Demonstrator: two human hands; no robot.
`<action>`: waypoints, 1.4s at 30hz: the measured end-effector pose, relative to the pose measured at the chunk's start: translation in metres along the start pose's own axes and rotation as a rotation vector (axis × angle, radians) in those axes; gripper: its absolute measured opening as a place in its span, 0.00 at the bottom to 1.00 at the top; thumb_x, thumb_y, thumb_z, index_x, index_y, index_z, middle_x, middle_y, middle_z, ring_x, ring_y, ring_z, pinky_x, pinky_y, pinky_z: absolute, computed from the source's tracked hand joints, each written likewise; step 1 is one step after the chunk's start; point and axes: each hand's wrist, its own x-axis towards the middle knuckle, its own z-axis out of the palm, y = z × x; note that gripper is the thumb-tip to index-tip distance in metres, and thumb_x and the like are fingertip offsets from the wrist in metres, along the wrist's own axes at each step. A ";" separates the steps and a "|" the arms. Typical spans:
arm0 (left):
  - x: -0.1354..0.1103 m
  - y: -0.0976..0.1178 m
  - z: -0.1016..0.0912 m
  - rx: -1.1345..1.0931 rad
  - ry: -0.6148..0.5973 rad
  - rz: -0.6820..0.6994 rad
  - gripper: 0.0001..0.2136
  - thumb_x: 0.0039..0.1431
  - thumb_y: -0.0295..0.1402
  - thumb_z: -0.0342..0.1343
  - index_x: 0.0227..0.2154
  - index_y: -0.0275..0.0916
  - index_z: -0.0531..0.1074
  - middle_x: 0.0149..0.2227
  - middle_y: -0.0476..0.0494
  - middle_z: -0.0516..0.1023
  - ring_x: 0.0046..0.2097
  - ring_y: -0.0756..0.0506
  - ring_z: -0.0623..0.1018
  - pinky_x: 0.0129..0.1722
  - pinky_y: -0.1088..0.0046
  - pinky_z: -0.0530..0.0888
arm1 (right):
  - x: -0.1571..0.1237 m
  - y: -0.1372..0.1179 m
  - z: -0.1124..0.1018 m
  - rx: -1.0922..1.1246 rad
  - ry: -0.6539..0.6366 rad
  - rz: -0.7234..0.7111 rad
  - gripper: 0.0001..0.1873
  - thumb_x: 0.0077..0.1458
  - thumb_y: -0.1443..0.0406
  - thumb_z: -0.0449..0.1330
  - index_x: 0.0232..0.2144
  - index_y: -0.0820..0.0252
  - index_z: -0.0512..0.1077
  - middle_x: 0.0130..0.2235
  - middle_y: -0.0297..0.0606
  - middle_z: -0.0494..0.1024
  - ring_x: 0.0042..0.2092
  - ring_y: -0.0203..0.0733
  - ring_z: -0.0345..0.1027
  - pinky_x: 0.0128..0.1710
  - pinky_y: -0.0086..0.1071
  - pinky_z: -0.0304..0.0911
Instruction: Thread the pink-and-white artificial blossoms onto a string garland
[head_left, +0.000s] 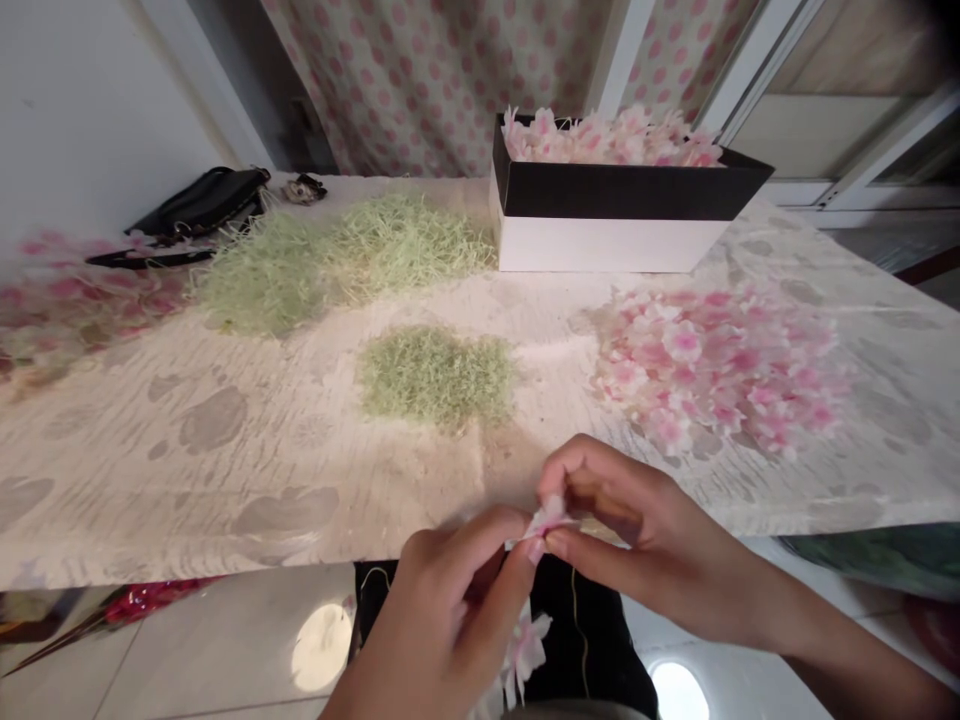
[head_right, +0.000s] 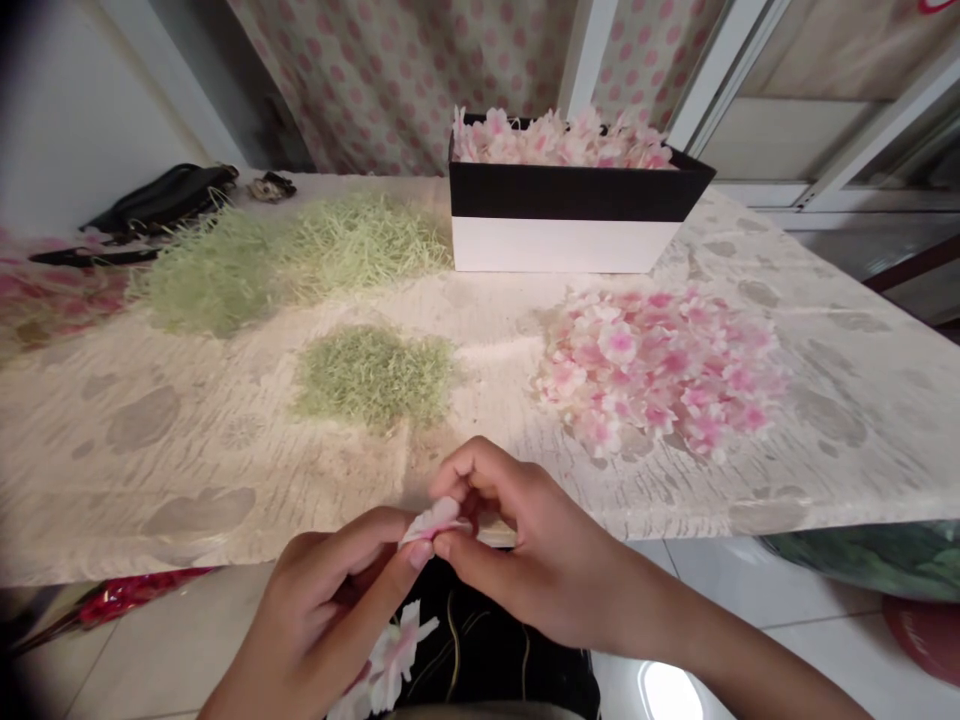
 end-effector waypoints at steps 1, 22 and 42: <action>0.000 0.001 -0.001 0.012 -0.012 0.004 0.08 0.66 0.29 0.46 0.29 0.41 0.64 0.20 0.58 0.55 0.20 0.54 0.59 0.20 0.77 0.57 | 0.000 0.000 0.000 -0.001 -0.023 0.017 0.05 0.58 0.69 0.58 0.37 0.55 0.66 0.31 0.30 0.71 0.33 0.34 0.68 0.34 0.27 0.66; -0.007 0.000 -0.014 0.060 -0.136 0.210 0.07 0.64 0.25 0.53 0.39 0.45 0.71 0.33 0.54 0.78 0.34 0.51 0.77 0.37 0.77 0.71 | -0.015 0.006 -0.009 -0.233 -0.092 -0.457 0.20 0.49 0.83 0.49 0.36 0.61 0.71 0.45 0.40 0.73 0.42 0.33 0.72 0.42 0.25 0.67; -0.006 0.007 -0.008 0.136 -0.064 0.396 0.07 0.67 0.26 0.47 0.36 0.41 0.69 0.31 0.52 0.79 0.33 0.50 0.79 0.36 0.74 0.72 | -0.017 -0.001 -0.014 -0.230 -0.273 -0.387 0.15 0.53 0.81 0.50 0.35 0.60 0.68 0.43 0.37 0.71 0.42 0.32 0.69 0.42 0.23 0.65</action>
